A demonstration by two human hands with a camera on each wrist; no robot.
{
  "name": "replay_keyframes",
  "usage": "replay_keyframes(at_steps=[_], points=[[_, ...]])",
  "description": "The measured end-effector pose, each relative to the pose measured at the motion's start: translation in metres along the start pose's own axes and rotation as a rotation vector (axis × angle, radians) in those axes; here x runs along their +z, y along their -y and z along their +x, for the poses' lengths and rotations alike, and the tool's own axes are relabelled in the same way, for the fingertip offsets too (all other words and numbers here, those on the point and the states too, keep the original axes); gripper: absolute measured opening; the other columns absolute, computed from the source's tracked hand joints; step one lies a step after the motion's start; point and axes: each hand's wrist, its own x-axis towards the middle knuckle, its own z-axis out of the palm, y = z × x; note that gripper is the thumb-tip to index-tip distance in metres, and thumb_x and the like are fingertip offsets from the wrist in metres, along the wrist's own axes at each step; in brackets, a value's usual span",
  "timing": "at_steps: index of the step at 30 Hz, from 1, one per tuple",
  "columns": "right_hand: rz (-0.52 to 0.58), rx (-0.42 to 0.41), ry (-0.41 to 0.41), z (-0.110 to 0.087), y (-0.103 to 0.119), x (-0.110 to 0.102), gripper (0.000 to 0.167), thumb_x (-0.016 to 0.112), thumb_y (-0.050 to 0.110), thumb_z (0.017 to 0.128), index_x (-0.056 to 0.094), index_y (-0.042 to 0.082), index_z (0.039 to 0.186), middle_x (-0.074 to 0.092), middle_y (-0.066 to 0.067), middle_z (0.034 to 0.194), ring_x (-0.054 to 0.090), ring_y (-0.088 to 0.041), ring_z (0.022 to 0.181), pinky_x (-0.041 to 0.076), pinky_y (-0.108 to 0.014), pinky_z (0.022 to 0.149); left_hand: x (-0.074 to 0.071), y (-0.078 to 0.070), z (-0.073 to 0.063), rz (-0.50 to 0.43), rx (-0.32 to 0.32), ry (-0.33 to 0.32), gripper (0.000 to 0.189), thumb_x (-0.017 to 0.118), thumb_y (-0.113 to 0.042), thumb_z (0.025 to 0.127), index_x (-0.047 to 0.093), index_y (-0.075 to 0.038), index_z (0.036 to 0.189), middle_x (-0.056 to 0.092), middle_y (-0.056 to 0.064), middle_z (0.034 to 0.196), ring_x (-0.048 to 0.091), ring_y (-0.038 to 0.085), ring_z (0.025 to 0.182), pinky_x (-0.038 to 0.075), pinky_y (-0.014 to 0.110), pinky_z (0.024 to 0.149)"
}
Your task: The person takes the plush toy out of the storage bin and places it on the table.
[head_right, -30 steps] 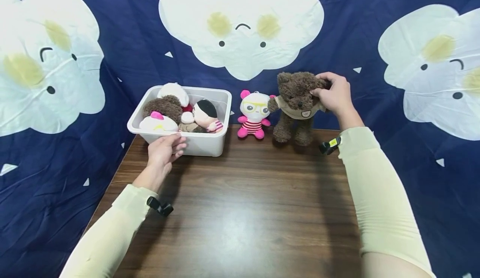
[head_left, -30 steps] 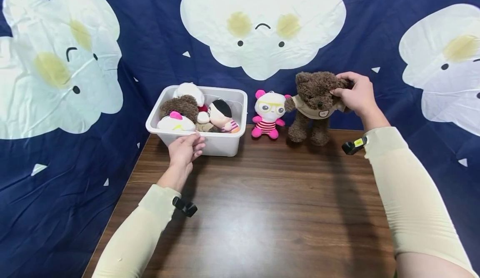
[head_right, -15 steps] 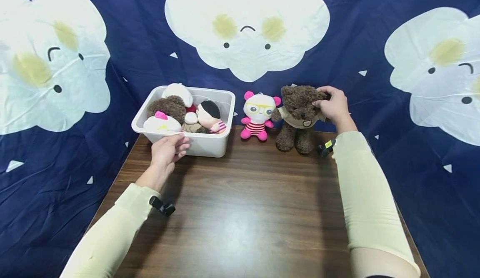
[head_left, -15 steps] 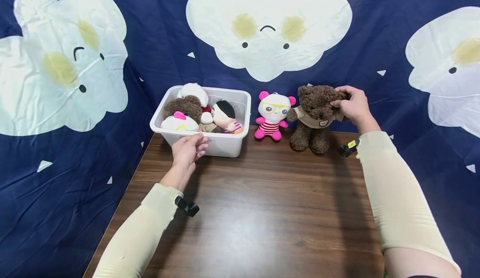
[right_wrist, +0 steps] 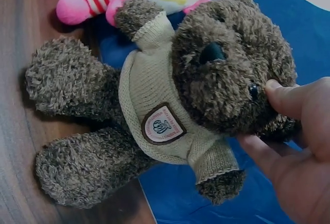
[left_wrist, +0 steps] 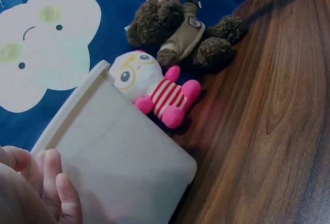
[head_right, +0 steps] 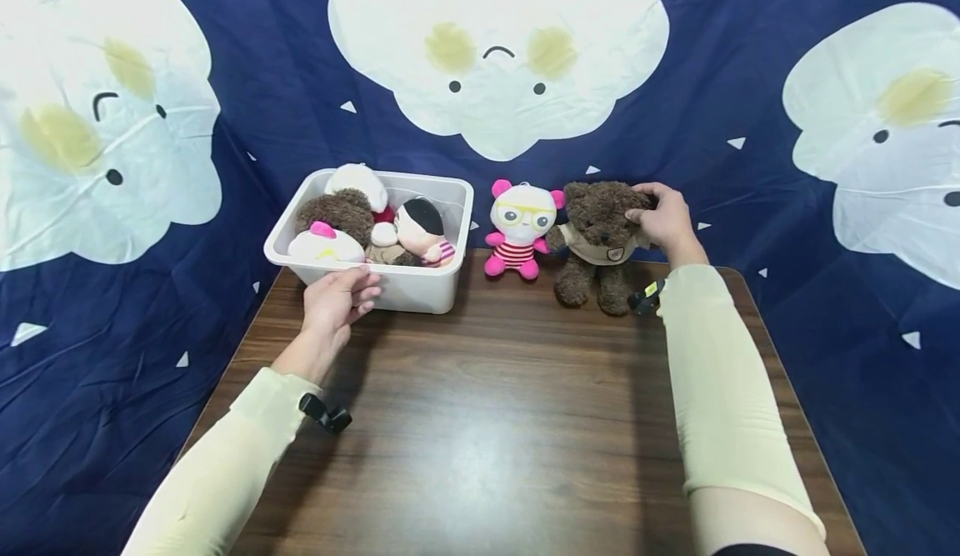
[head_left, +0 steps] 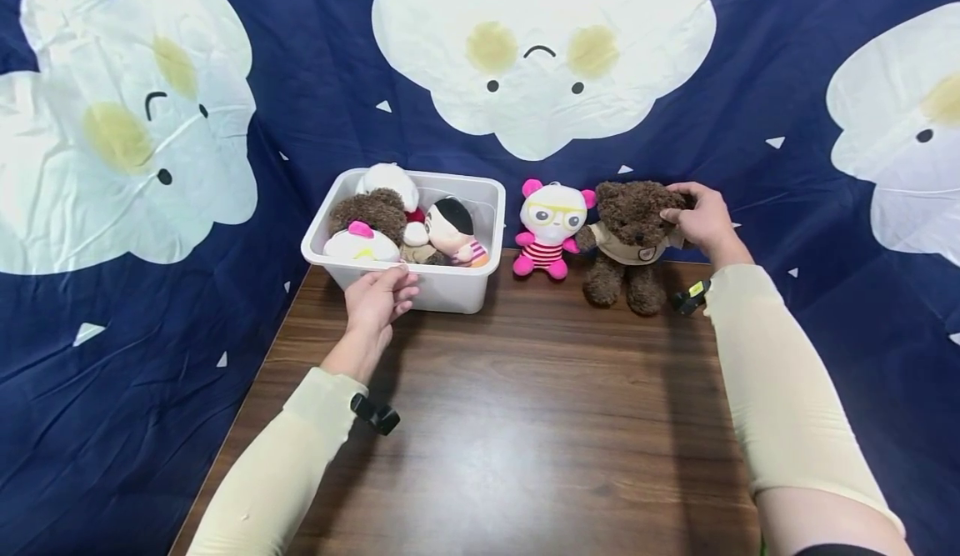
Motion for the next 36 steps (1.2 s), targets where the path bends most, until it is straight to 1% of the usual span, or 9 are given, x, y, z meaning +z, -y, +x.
replay_keyframes(at_steps=[1, 4, 7, 9, 17, 22, 28, 32, 36], points=[[-0.008, -0.002, -0.008, 0.0, -0.001, 0.0, 0.052, 0.063, 0.015, 0.102, 0.048, 0.011, 0.151, 0.05, -0.023, 0.146, 0.058, -0.027, 0.091, 0.052, -0.038, 0.061, 0.001, 0.0, 0.0, 0.002, 0.001, 0.001, 0.013, 0.069, -0.015, 0.097, 0.061, -0.008, 0.104, 0.077, -0.003, 0.076, 0.071, 0.005, 0.059, 0.055, 0.015, 0.05], [-0.04, 0.0, -0.029, 0.0, -0.005, 0.001, 0.053, 0.063, 0.019, 0.103, 0.046, 0.01, 0.152, 0.049, -0.023, 0.15, 0.055, -0.037, 0.119, 0.055, -0.048, 0.087, 0.002, 0.0, -0.001, 0.002, 0.001, 0.004, 0.013, 0.069, -0.015, 0.097, 0.061, -0.008, 0.104, 0.077, -0.003, 0.076, 0.071, 0.005, 0.059, 0.055, 0.015, 0.049], [-0.076, -0.001, -0.04, 0.002, -0.011, 0.0, 0.055, 0.062, 0.023, 0.104, 0.044, 0.009, 0.154, 0.046, -0.024, 0.154, 0.047, -0.044, 0.135, 0.045, -0.058, 0.108, 0.004, 0.0, -0.003, 0.006, 0.001, 0.008, 0.012, 0.069, -0.015, 0.097, 0.061, -0.008, 0.103, 0.077, -0.003, 0.076, 0.071, 0.005, 0.059, 0.055, 0.015, 0.05], [-0.101, -0.005, -0.053, 0.002, -0.015, -0.001, 0.055, 0.061, 0.025, 0.104, 0.044, 0.009, 0.154, 0.045, -0.025, 0.154, 0.043, -0.047, 0.139, 0.039, -0.061, 0.114, 0.005, 0.0, -0.003, 0.011, 0.001, 0.013, 0.012, 0.069, -0.015, 0.097, 0.061, -0.008, 0.103, 0.077, -0.004, 0.076, 0.071, 0.005, 0.059, 0.055, 0.016, 0.05], [-0.168, -0.051, -0.11, -0.001, -0.017, -0.006, 0.052, 0.064, 0.022, 0.103, 0.049, 0.006, 0.149, 0.05, -0.026, 0.15, 0.042, -0.049, 0.14, 0.036, -0.062, 0.116, 0.009, 0.002, -0.002, 0.021, -0.006, 0.021, 0.013, 0.069, -0.016, 0.096, 0.061, -0.009, 0.104, 0.077, -0.004, 0.076, 0.071, 0.005, 0.06, 0.056, 0.016, 0.051], [-0.206, -0.084, -0.101, -0.001, -0.01, -0.01, 0.053, 0.064, 0.025, 0.102, 0.05, 0.007, 0.15, 0.048, -0.024, 0.153, 0.039, -0.049, 0.142, 0.034, -0.064, 0.117, 0.008, 0.004, -0.003, 0.016, -0.013, 0.023, 0.013, 0.07, -0.015, 0.096, 0.061, -0.008, 0.103, 0.078, -0.003, 0.077, 0.071, 0.005, 0.06, 0.056, 0.016, 0.051], [-0.264, -0.168, -0.064, -0.003, 0.016, -0.013, 0.058, 0.066, 0.032, 0.101, 0.049, 0.007, 0.15, 0.042, -0.025, 0.157, 0.039, -0.049, 0.141, 0.036, -0.067, 0.114, 0.005, 0.003, -0.002, 0.002, -0.016, 0.018, 0.014, 0.07, -0.016, 0.097, 0.06, -0.008, 0.103, 0.078, -0.003, 0.077, 0.07, 0.005, 0.059, 0.056, 0.016, 0.05], [-0.302, -0.232, -0.03, -0.006, 0.037, -0.011, 0.061, 0.071, 0.034, 0.097, 0.051, 0.004, 0.147, 0.046, -0.027, 0.152, 0.044, -0.048, 0.136, 0.038, -0.065, 0.111, 0.002, 0.001, -0.002, 0.007, -0.018, 0.017, 0.015, 0.07, -0.017, 0.097, 0.06, -0.008, 0.104, 0.078, -0.003, 0.077, 0.071, 0.004, 0.06, 0.056, 0.016, 0.051], [-0.324, -0.306, 0.004, -0.01, 0.06, -0.002, 0.063, 0.075, 0.035, 0.094, 0.054, 0.002, 0.143, 0.051, -0.028, 0.144, 0.048, -0.046, 0.13, 0.04, -0.062, 0.109, 0.0, -0.001, -0.001, 0.003, -0.022, 0.013, 0.014, 0.07, -0.017, 0.097, 0.061, -0.008, 0.104, 0.078, -0.003, 0.077, 0.071, 0.004, 0.059, 0.056, 0.016, 0.05]])
